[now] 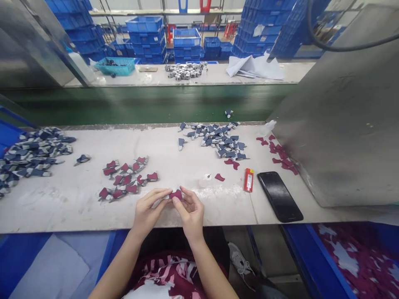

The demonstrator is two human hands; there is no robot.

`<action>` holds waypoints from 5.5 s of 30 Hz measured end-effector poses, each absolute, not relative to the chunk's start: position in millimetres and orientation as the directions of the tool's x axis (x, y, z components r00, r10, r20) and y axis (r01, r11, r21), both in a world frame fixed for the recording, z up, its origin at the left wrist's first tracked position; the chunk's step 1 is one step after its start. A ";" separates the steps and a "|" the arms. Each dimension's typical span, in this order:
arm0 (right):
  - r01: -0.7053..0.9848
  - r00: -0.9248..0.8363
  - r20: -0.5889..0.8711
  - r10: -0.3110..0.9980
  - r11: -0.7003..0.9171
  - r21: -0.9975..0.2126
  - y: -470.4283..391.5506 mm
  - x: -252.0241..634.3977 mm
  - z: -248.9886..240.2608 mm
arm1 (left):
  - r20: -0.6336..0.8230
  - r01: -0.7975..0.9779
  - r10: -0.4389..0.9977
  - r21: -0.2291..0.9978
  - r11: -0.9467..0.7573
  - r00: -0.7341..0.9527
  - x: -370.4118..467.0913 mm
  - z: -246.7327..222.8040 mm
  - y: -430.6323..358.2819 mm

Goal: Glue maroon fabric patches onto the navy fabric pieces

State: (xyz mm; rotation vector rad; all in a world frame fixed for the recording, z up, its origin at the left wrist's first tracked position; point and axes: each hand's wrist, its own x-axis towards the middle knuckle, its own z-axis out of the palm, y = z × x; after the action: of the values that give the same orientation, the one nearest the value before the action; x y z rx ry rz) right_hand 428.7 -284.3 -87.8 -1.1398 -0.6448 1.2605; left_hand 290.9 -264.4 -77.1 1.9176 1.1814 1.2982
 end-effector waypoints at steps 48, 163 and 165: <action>0.495 0.454 0.651 0.608 0.436 -0.752 -278.5 469.3 -125.9 | 0.120 0.782 0.779 0.032 -0.623 0.616 402.9 -1.8 75.5; 0.165 0.848 0.132 0.513 -0.018 -0.986 -296.9 485.3 -112.2 | 0.286 0.670 0.852 0.528 -0.522 0.438 324.3 -105.1 -249.3; 0.103 0.840 0.104 0.533 0.032 -0.994 -295.4 488.8 -111.3 | 0.284 0.672 0.853 0.527 -0.520 0.437 324.3 -104.7 -249.4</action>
State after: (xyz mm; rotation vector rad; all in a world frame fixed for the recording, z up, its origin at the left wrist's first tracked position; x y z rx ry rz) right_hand 488.8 -295.4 -111.3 -1.5211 -0.5268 0.3554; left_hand 324.3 -249.4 -104.7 2.3586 1.3039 0.7543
